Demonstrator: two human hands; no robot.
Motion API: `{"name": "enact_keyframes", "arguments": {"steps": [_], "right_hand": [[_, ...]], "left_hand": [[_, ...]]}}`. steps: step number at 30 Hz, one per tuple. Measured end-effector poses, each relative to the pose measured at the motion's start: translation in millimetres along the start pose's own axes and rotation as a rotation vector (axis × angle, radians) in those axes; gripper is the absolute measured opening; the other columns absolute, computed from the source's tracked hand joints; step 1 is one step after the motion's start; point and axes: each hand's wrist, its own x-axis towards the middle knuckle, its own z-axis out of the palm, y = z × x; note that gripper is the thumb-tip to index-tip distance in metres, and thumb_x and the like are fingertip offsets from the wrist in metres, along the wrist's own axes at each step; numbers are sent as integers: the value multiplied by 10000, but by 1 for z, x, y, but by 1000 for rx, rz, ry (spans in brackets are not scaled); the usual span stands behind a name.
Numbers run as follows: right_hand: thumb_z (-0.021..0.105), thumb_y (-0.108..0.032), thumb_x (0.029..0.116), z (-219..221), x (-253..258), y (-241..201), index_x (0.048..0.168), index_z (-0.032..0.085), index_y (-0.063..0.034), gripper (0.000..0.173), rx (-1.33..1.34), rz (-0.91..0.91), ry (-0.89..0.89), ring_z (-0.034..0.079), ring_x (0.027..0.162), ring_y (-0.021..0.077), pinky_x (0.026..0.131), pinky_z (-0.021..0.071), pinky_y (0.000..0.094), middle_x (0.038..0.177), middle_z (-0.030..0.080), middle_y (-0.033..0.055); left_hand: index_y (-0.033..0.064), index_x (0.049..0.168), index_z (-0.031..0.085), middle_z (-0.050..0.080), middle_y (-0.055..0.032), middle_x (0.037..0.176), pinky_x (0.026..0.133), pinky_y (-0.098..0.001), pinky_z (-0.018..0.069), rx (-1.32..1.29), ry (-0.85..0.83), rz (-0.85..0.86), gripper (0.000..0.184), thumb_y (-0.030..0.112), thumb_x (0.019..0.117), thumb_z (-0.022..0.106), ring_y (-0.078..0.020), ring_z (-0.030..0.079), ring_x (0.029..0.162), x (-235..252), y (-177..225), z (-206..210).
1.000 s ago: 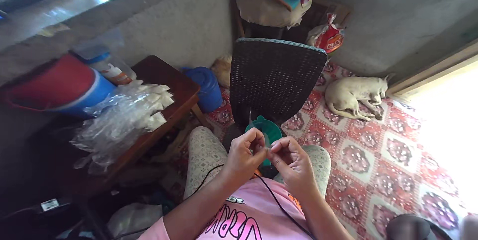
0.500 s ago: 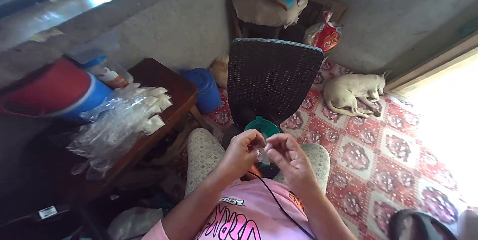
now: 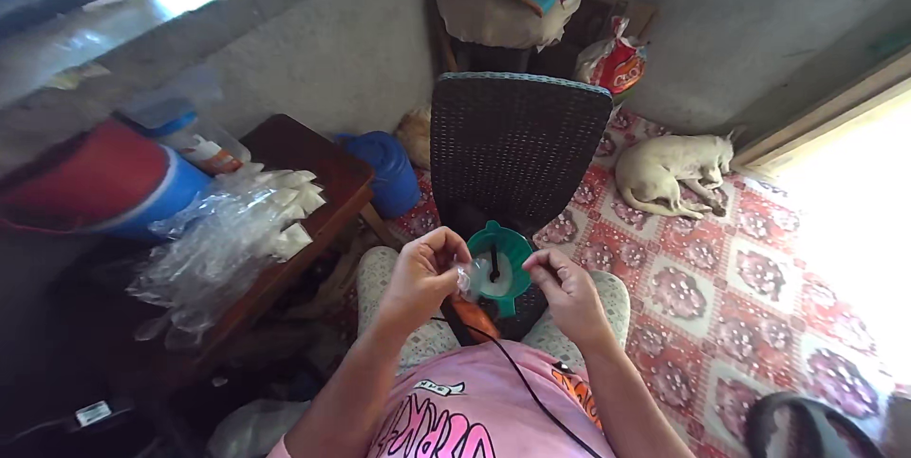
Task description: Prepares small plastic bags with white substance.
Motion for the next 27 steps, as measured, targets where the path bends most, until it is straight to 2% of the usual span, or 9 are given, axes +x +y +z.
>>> {"name": "enact_keyframes", "arguments": {"steps": [2,6,8,11,15,18,20,23,27], "right_hand": [[584,-133,1013,5,-1,-13,1087,676,-41,150,103,-56,51,640,784,51,698,557,206,916,676,4],[736,-382,942,24,-7,-40,1145,628,-13,435,275,-131,-102,649,795,87,705,578,263,908,669,14],[792,-298,907,32,-7,-41,1082,640,-14,366,271,-116,-108,646,772,96,691,577,257,895,666,27],[754,-113,919,31,-5,-36,986,647,-12,162,303,-28,-79,665,728,88,667,587,234,845,681,34],[680,-22,891,36,-4,-25,949,584,-44,115,221,-57,39,590,633,74,561,519,212,779,618,15],[640,-42,868,39,-3,-23,933,583,-64,89,31,-83,77,538,583,49,509,474,202,738,579,-10],[644,-83,892,34,-1,-22,984,616,-57,100,-30,-7,-60,573,629,82,555,509,259,774,604,9],[674,-162,925,30,5,-10,1072,636,-68,178,-15,113,-272,663,789,120,719,583,334,886,671,30],[701,-188,920,37,8,6,1108,629,-55,242,-37,139,-279,684,861,156,799,589,395,932,686,61]], "left_hand": [[46,955,647,677,-27,810,582,-232,547,68,55,7,144,-49,847,646,-85,629,644,0,1,3],[52,965,659,668,-26,845,625,-243,552,225,53,34,120,0,858,675,-97,630,694,1,-13,22],[48,963,661,668,-28,844,644,-242,557,236,32,55,110,-1,869,690,-98,629,702,2,-18,30],[39,971,638,653,-34,826,622,-236,545,189,28,69,114,7,883,701,-102,621,683,1,-19,32],[61,912,595,594,-17,797,586,-225,500,271,8,92,108,-2,857,663,-88,569,662,-1,-22,38],[64,865,593,566,-19,827,603,-213,469,379,4,124,85,7,849,655,-79,536,694,-1,-30,44],[57,838,598,567,-30,842,633,-222,486,430,10,170,89,-10,826,656,-90,549,727,1,-35,46],[65,804,589,575,-29,835,661,-243,505,466,12,235,127,-45,793,649,-101,570,758,6,-47,51],[77,803,592,570,-15,824,660,-233,507,465,-21,260,143,-47,790,661,-93,567,748,10,-54,54]]}}
